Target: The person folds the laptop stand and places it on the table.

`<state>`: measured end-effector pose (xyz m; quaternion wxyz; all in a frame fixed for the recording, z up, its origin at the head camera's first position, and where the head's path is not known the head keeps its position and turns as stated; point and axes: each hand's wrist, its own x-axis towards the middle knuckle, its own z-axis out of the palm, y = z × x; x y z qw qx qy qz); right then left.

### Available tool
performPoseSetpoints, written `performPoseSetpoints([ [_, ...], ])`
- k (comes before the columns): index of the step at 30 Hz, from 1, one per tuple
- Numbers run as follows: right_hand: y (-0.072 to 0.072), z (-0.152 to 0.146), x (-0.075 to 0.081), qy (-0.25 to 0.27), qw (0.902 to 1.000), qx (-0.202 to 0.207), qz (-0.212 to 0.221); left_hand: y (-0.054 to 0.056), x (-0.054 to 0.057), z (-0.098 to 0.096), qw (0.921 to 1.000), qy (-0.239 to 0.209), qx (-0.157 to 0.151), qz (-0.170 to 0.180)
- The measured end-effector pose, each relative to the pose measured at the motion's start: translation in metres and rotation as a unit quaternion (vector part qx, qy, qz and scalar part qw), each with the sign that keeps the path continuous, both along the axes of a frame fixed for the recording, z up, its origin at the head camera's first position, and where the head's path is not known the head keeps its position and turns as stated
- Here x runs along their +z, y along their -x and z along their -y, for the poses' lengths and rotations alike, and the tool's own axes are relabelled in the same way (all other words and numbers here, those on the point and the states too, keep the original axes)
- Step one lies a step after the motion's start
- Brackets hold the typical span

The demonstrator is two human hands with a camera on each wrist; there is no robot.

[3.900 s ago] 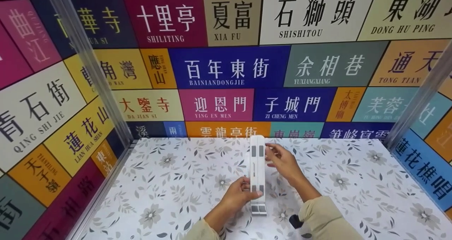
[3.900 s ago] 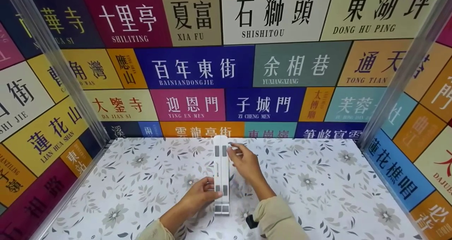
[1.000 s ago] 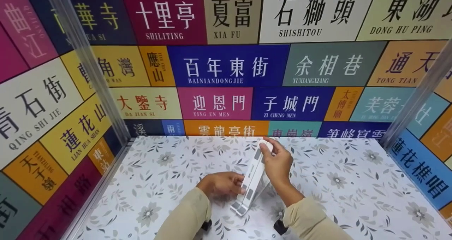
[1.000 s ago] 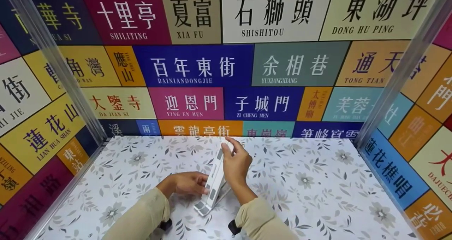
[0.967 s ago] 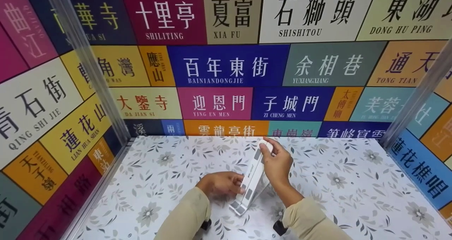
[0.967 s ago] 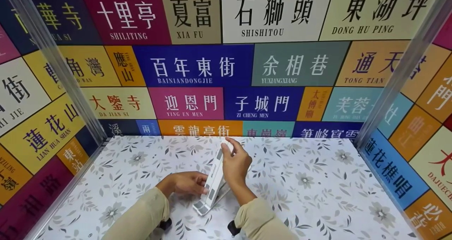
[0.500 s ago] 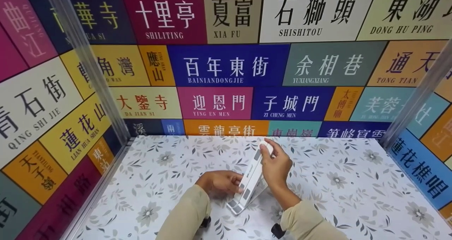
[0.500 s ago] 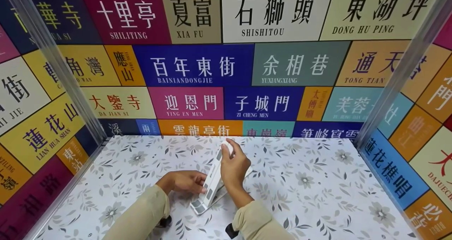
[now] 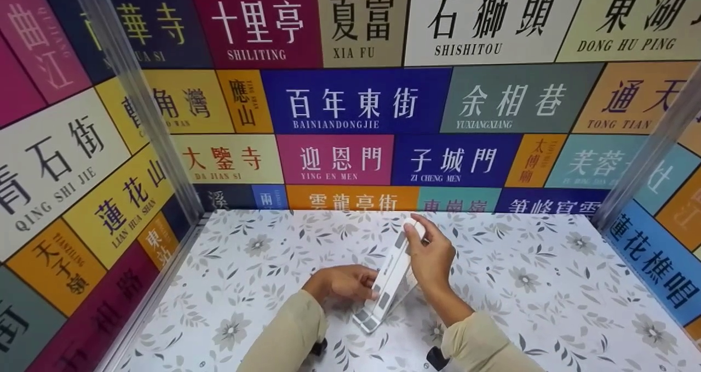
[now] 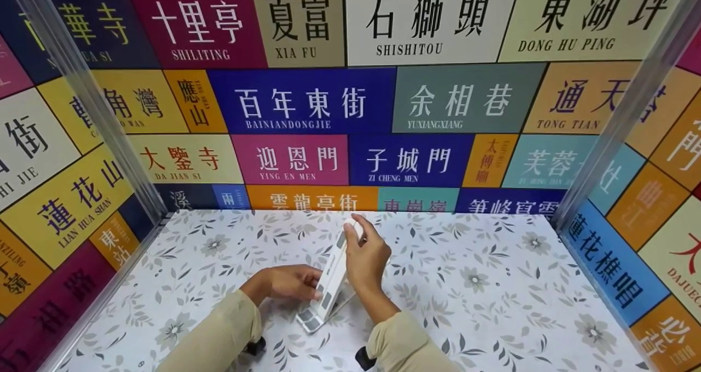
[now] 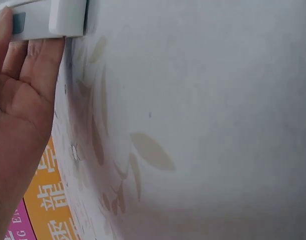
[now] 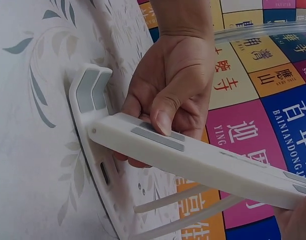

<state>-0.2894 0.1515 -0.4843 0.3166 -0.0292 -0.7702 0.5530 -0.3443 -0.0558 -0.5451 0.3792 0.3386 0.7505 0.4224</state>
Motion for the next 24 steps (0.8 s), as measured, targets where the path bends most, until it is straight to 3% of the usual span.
performPoseSetpoints([
  [5,-0.001,-0.008,-0.001,-0.007,0.9979,0.053,0.035,-0.012,0.004,-0.001,0.9975,-0.005,0.068,-0.017],
  [11,0.006,-0.026,-0.008,0.098,0.9817,0.151,0.063,-0.031,0.009,-0.002,0.9816,-0.012,0.185,-0.045],
  [14,0.012,-0.038,-0.015,0.121,0.9762,0.167,0.068,-0.042,0.014,-0.001,0.9733,0.006,0.22,-0.067],
  [16,0.018,-0.047,-0.022,0.085,0.9812,0.16,0.066,-0.052,0.019,-0.001,0.9679,0.038,0.23,-0.095],
  [18,0.024,-0.057,-0.029,0.015,0.9868,0.147,0.066,-0.062,0.025,-0.002,0.9601,0.075,0.233,-0.135],
  [20,0.03,-0.067,-0.037,-0.063,0.9855,0.145,0.062,-0.075,0.03,-0.005,0.9489,0.124,0.237,-0.168],
  [22,0.035,-0.078,-0.044,-0.141,0.9762,0.151,0.064,-0.087,0.034,-0.01,0.9353,0.173,0.238,-0.197],
  [24,0.04,-0.088,-0.049,-0.22,0.9592,0.166,0.064,-0.097,0.036,-0.015,0.9217,0.225,0.242,-0.203],
])
